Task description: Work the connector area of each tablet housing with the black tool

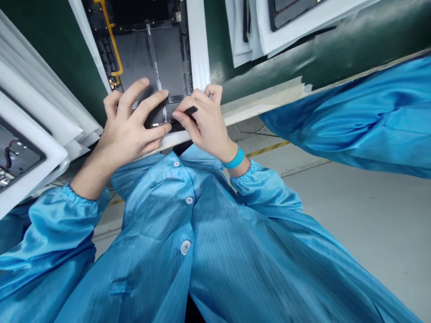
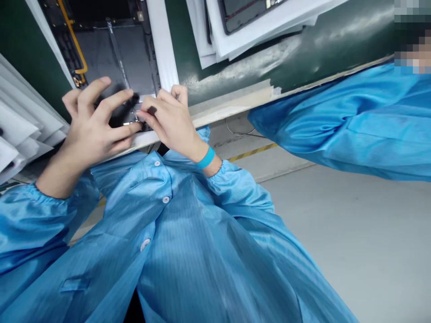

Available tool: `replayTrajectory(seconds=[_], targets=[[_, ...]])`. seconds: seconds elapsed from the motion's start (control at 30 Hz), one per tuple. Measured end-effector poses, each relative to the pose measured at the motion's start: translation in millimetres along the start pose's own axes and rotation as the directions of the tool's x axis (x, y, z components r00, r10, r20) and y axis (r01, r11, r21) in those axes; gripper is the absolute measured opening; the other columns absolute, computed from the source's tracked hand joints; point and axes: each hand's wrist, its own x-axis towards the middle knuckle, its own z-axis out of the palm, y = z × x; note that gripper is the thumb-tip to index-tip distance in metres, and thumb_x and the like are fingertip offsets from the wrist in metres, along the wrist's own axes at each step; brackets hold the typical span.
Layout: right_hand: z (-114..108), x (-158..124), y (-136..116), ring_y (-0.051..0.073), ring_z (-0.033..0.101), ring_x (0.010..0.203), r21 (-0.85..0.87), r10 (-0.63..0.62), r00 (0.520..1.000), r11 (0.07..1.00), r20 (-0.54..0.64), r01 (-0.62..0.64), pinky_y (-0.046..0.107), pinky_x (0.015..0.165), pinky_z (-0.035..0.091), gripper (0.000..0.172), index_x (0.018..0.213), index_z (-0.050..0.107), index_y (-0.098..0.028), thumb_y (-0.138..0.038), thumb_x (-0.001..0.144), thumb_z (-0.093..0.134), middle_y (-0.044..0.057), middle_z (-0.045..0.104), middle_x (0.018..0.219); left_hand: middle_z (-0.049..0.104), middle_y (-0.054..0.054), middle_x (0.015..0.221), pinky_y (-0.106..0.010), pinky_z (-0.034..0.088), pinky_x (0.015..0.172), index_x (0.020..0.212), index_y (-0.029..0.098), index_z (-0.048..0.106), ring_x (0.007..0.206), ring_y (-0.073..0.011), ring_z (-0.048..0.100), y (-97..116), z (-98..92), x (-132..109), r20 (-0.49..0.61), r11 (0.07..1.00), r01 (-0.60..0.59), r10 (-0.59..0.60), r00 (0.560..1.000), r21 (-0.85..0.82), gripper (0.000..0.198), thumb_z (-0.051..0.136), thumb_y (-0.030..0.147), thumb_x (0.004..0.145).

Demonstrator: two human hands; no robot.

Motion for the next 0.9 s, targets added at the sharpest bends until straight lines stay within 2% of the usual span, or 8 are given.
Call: replayTrajectory(seconds=[0.13, 0.27, 0.4, 0.57, 0.63, 0.77, 0.9], targets=[[-10.4, 4.2, -6.1, 0.025, 0.071, 0.1, -0.049, 0.016, 1.0, 0.999, -0.003, -0.016, 0.053, 0.109, 0.049, 0.06, 0.106, 0.066, -0.026, -0.062, 0.123, 0.022, 0.005, 0.076, 0.097, 0.059, -0.008, 0.172, -0.084, 0.022, 0.133, 0.125, 0.026, 0.082, 0.173, -0.0476, 0.027, 0.1, 0.3, -2.2, -0.015, 1.0, -0.012, 0.012, 1.0, 0.006, 0.042, 0.061, 0.062, 0.116], [-9.9, 4.2, -4.6, 0.026, 0.07, 0.1, -0.052, 0.026, 1.0, 0.998, -0.011, -0.027, 0.054, 0.109, 0.048, 0.061, 0.107, 0.067, -0.028, -0.066, 0.122, 0.022, 0.004, 0.076, 0.096, 0.059, -0.008, 0.172, -0.081, 0.025, 0.133, 0.128, 0.025, 0.081, 0.173, -0.0452, 0.027, 1.9, -1.1, -2.1, -0.009, 1.0, -0.007, 0.007, 1.0, 0.002, 0.042, 0.057, 0.057, 0.119], [-9.3, 1.1, -0.7, 0.026, 0.07, 0.099, 0.061, 0.035, 0.999, 0.998, -0.037, -0.033, 0.054, 0.111, 0.051, 0.062, 0.105, 0.069, -0.028, -0.069, 0.121, 0.026, 0.004, 0.074, 0.094, 0.059, -0.008, 0.173, -0.081, 0.023, 0.134, 0.128, 0.025, 0.081, 0.173, -0.0453, 0.027, 0.5, -0.9, -1.5, 0.003, 0.999, 0.007, -0.007, 1.0, -0.035, 0.042, 0.058, 0.059, 0.118], [-15.6, -2.7, -0.2, 0.022, 0.068, 0.085, 0.251, 0.118, 0.97, 0.966, -0.212, -0.063, 0.047, 0.106, 0.058, 0.061, 0.102, 0.07, -0.028, -0.067, 0.122, 0.028, 0.001, 0.068, 0.082, 0.058, -0.004, 0.175, -0.079, 0.026, 0.134, 0.129, 0.028, 0.082, 0.172, -0.0439, 0.03, 0.2, -0.2, -1.7, -0.006, 0.999, 0.011, -0.011, 1.0, -0.034, 0.038, 0.06, 0.056, 0.118], [-18.2, -2.8, -0.6, 0.022, 0.069, 0.086, 0.238, 0.116, 0.974, 0.969, -0.194, -0.068, 0.047, 0.106, 0.06, 0.062, 0.102, 0.07, -0.028, -0.067, 0.122, 0.026, 0.002, 0.068, 0.084, 0.058, -0.005, 0.175, -0.078, 0.028, 0.134, 0.132, 0.027, 0.082, 0.173, -0.0431, 0.03, 1.7, -1.1, -2.1, -0.005, 1.0, 0.007, -0.007, 1.0, -0.023, 0.037, 0.06, 0.054, 0.118], [-20.6, -1.6, -0.7, 0.025, 0.07, 0.101, 0.168, 0.046, 0.994, 0.985, -0.098, -0.03, 0.048, 0.104, 0.062, 0.057, 0.105, 0.067, -0.028, -0.067, 0.122, 0.031, 0.005, 0.072, 0.095, 0.056, -0.007, 0.176, -0.083, 0.025, 0.134, 0.135, 0.025, 0.08, 0.174, -0.0455, 0.028, 3.5, -1.9, -3.3, 0.023, 1.0, 0.001, -0.001, 1.0, -0.017, 0.04, 0.056, 0.053, 0.12], [-19.9, -0.6, 0.9, 0.025, 0.07, 0.101, 0.179, 0.017, 1.0, 0.984, -0.011, -0.014, 0.05, 0.109, 0.06, 0.051, 0.103, 0.065, -0.028, -0.066, 0.122, 0.036, 0.004, 0.075, 0.099, 0.054, -0.004, 0.177, -0.086, 0.019, 0.135, 0.138, 0.03, 0.08, 0.177, -0.0479, 0.025, 3.6, -1.4, -2.8, 0.045, 0.999, 0.015, -0.014, 0.999, -0.034, 0.041, 0.053, 0.054, 0.119]])
